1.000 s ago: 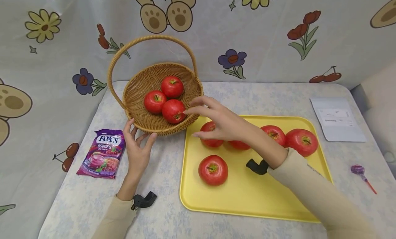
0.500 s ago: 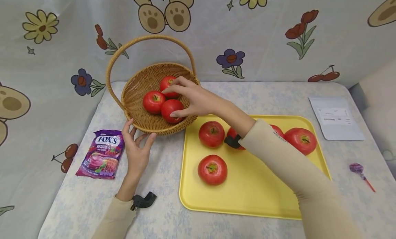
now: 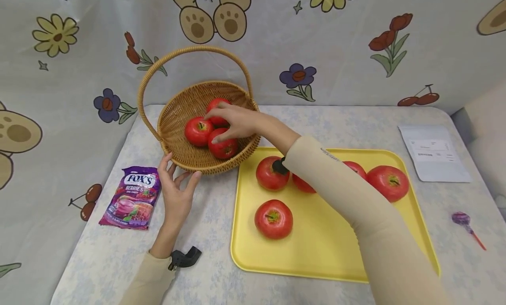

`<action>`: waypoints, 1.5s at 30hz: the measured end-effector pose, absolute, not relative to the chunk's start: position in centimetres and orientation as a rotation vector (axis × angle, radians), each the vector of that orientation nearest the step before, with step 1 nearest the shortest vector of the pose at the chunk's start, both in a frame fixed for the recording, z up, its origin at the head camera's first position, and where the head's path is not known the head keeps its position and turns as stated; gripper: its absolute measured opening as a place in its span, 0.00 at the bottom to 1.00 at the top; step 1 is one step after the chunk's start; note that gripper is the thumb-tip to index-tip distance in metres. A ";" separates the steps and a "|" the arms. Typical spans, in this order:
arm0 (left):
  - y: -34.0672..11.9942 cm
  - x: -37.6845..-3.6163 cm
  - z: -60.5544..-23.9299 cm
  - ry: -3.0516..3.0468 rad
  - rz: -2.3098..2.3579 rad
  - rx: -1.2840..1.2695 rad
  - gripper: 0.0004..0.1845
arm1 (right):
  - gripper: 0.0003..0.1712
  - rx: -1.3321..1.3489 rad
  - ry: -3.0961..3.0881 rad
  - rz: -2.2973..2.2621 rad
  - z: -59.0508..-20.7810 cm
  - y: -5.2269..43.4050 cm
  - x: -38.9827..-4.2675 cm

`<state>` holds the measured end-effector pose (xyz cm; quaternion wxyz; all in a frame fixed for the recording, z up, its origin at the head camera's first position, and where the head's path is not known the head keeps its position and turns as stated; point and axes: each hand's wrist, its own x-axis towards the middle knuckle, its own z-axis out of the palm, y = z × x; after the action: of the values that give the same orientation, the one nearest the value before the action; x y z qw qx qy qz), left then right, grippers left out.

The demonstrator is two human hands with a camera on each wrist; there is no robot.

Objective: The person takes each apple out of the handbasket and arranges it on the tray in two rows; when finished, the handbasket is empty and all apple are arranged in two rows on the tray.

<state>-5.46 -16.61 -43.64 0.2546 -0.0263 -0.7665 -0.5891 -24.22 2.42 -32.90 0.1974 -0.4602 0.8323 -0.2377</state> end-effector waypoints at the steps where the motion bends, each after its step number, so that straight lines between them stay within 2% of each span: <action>1: -16.6 -5.4 -43.6 -2.080 -1.603 -0.075 0.42 | 0.39 -1.271 2.324 -0.642 -33.1 2.3 -24.4; 16: -16.4 -5.6 -43.6 -2.083 -1.587 -0.111 0.43 | 0.33 -1.189 2.254 -0.523 -34.3 1.5 -24.6; 35: -16.5 -5.6 -43.6 -2.106 -1.556 -0.105 0.43 | 0.34 -1.254 2.216 -0.453 -34.7 1.4 -24.5; 45: -15.7 -4.8 -41.2 -2.109 -1.582 -0.083 0.42 | 0.31 -1.303 2.246 -0.489 -34.9 1.3 -24.7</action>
<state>-4.81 -15.66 -41.17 0.2494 -0.0303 -0.7743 -0.5808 -24.74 1.27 -34.91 0.2472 -0.4779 0.8236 -0.1792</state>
